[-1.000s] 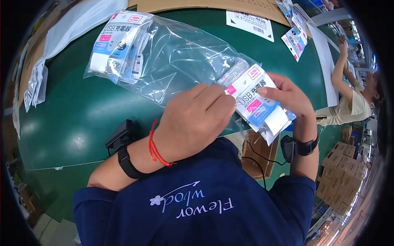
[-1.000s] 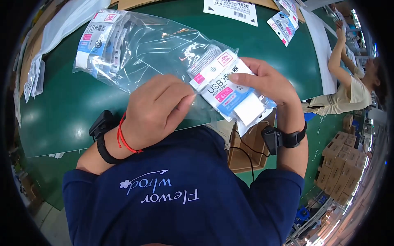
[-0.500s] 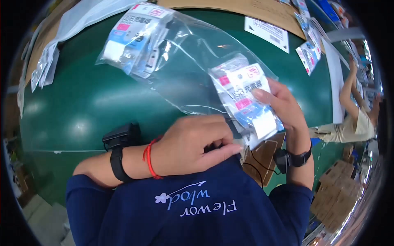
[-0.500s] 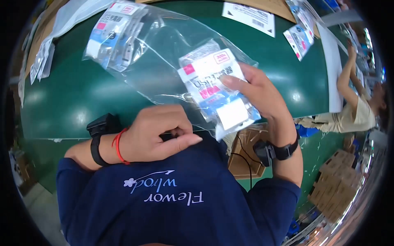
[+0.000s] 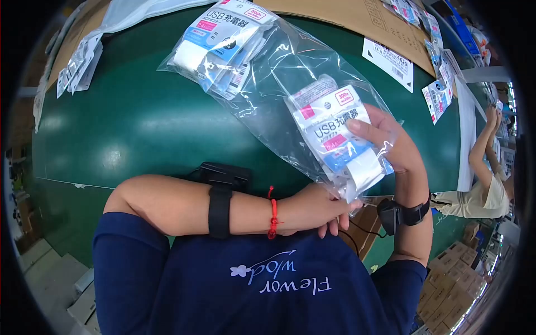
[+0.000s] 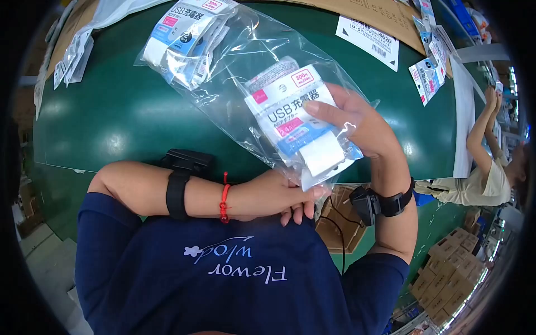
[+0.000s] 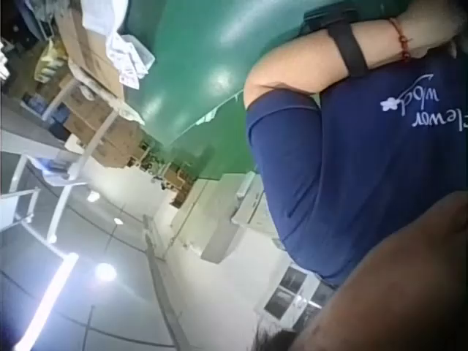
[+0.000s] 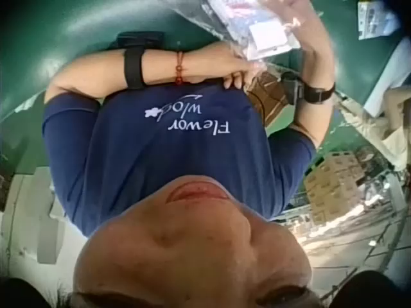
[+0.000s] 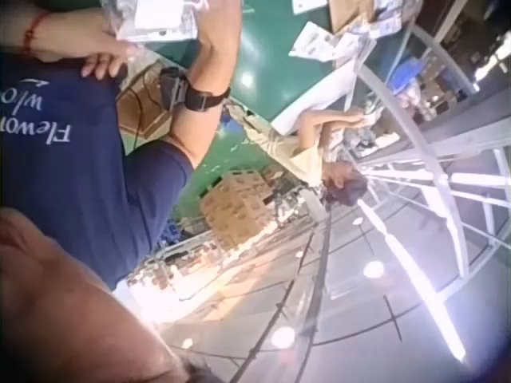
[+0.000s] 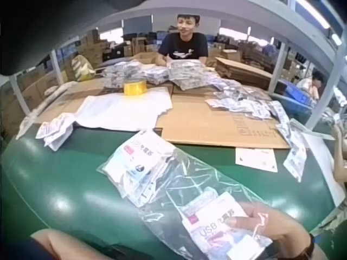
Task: The person spreads a plastic bag on the table, fills it with small packaged chargers one by one, and inserts a paper label. They then seal the bag by hand and set the completed package aside.
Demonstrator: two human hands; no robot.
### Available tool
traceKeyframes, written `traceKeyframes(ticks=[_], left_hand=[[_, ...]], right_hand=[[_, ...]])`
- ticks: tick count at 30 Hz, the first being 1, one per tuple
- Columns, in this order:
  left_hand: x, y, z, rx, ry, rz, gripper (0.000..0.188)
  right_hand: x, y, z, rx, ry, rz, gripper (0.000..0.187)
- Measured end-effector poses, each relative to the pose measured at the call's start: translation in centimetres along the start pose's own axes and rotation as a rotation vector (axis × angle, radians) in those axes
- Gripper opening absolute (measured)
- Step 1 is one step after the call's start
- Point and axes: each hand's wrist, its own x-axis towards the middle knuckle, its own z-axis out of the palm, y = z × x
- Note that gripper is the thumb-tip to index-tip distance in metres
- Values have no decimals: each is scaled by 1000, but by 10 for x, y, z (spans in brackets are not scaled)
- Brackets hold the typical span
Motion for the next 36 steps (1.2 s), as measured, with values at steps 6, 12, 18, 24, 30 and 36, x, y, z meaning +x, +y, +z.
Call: traceKeyframes(ticks=[6,12,18,24,30,36], left_hand=[[7,-3,2,11,-101,-48,38],[6,-6,-5,89,-147,-42,41],[4,-11,-9,102,-206,-17,38],[-3,-6,-12,308,-212,-9,35],[3,-25,-16,673,-233,378,33],[-27,19,-21,882,-328,483,31]], right_hand=[[26,18,34,214,263,-237,39],[16,11,40,160,292,-218,34],[0,2,13,198,-88,199,30],[22,-4,57,316,-30,201,28],[43,5,77,508,-8,177,35],[9,9,39,355,-224,-16,27]])
